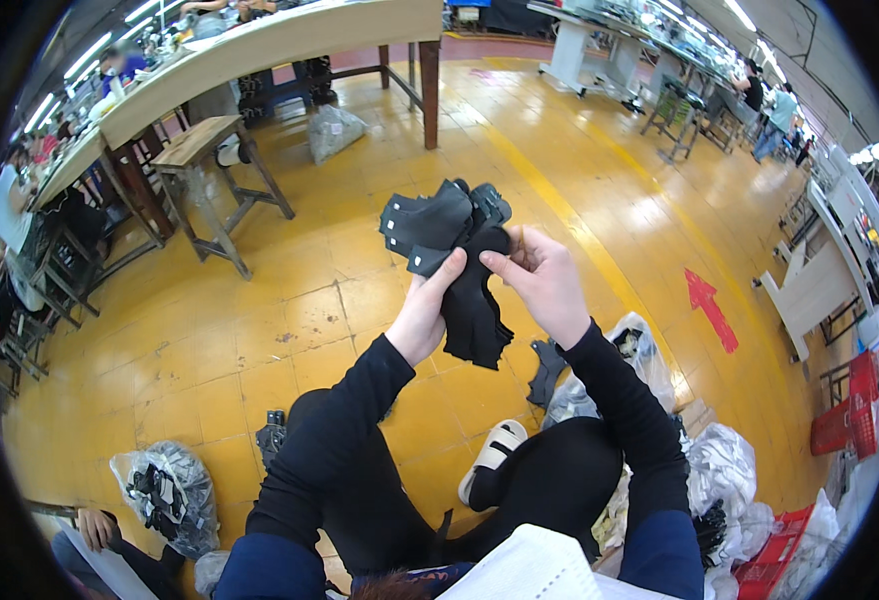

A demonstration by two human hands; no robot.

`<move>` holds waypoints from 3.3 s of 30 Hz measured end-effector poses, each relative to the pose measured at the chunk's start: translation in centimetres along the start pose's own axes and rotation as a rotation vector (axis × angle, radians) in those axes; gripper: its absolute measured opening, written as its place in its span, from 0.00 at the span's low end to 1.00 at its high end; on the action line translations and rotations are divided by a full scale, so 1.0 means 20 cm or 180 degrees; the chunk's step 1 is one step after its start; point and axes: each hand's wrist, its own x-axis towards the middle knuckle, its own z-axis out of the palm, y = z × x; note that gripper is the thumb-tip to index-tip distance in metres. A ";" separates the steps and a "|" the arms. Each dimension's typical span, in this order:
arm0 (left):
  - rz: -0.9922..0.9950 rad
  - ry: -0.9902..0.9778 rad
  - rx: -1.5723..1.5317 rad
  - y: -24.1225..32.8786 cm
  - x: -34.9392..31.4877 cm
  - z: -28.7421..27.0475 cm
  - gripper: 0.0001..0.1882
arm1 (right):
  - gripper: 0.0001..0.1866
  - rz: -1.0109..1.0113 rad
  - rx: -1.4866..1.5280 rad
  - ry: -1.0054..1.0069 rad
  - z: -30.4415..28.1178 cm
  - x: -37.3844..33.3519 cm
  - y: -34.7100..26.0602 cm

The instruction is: The person sits on the floor and sorts black shoe parts, picking them up, inspecting them, and placing them into piles or plastic bags. The person also briefly reviews a document before continuing to organize the parts.

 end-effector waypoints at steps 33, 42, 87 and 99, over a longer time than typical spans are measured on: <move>-0.0384 0.0112 -0.1735 0.03 -0.07 -0.01 0.27 | 0.06 0.0011 0.0423 0.0553 0.13 -0.05 0.04; -0.0631 0.0469 -0.1850 0.00 -0.05 -0.09 0.27 | 0.06 -0.0224 -0.0203 0.0406 0.15 -0.06 0.04; -0.0088 -0.0337 -0.0375 -0.11 -0.08 -0.05 0.30 | 0.08 0.0325 0.0773 0.0545 0.09 -0.03 0.08; 0.0478 0.0987 -0.0437 -0.02 -0.03 -0.10 0.25 | 0.15 -0.0258 -0.1054 -0.0863 0.13 -0.09 0.05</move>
